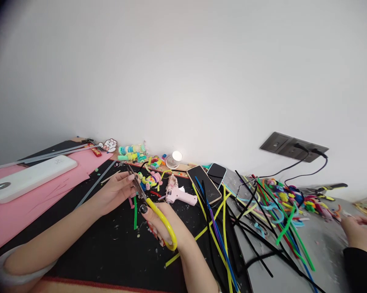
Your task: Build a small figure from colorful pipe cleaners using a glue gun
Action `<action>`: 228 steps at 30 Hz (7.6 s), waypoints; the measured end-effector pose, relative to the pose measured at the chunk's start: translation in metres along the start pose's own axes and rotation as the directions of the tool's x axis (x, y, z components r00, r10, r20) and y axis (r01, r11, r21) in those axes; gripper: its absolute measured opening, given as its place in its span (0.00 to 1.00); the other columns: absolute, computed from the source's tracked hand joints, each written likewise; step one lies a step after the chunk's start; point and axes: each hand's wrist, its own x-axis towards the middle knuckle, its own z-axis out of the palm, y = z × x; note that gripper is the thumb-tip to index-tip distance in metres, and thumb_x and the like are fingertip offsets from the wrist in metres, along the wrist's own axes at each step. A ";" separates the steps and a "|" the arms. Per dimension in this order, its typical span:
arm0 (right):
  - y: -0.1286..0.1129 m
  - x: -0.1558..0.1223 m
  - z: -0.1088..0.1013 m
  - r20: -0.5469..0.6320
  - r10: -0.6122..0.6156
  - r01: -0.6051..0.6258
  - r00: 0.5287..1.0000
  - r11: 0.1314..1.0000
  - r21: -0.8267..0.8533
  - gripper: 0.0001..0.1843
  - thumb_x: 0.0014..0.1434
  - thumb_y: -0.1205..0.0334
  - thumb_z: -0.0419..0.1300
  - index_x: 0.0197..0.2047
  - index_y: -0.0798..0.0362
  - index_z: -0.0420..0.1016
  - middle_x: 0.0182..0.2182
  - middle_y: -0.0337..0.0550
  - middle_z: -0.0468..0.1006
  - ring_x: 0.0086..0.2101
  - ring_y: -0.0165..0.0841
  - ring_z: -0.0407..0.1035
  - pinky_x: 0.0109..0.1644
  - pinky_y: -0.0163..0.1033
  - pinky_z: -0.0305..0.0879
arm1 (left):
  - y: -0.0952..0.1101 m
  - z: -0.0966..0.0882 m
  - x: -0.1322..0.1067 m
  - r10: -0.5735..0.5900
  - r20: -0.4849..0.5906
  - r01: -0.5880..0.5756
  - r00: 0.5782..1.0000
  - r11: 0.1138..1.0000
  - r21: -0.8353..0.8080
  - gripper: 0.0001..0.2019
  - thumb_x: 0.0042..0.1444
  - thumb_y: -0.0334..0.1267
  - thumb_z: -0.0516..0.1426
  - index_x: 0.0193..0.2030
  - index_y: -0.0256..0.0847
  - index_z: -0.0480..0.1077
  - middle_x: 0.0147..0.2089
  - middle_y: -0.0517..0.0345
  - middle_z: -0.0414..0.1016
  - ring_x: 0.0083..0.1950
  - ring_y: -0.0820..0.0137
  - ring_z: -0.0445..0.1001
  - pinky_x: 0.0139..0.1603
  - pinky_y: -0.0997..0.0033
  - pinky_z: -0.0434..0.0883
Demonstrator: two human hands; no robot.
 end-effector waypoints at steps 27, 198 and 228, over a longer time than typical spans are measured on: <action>-0.017 -0.001 -0.006 -0.049 -0.037 0.019 0.998 0.944 -0.331 0.29 0.56 0.36 0.56 0.22 0.52 0.54 0.17 0.31 0.51 0.20 0.23 0.46 0.23 0.33 0.42 | 0.005 -0.002 0.003 0.086 -0.118 -0.086 0.989 0.996 0.003 0.09 0.45 0.39 0.69 0.25 0.37 0.75 0.26 0.61 0.77 0.28 0.74 0.73 0.30 0.76 0.70; 0.011 0.021 -0.022 -0.809 -0.378 0.240 0.450 0.924 -0.298 0.08 0.56 0.60 0.60 0.32 0.56 0.75 0.30 0.41 0.74 0.31 0.32 0.68 0.36 0.37 0.64 | 0.004 0.000 -0.005 0.381 0.187 -0.258 0.905 0.144 0.955 0.15 0.59 0.44 0.53 0.50 0.43 0.72 0.44 0.54 0.73 0.34 0.68 0.69 0.40 0.69 0.70; 0.010 0.023 -0.020 -0.817 -0.284 0.239 0.502 0.953 -0.184 0.09 0.54 0.58 0.62 0.32 0.56 0.75 0.28 0.40 0.74 0.29 0.30 0.66 0.32 0.35 0.63 | 0.000 -0.003 -0.004 0.406 0.257 -0.335 0.877 0.131 0.933 0.13 0.60 0.42 0.54 0.50 0.44 0.72 0.43 0.56 0.72 0.33 0.70 0.69 0.39 0.69 0.70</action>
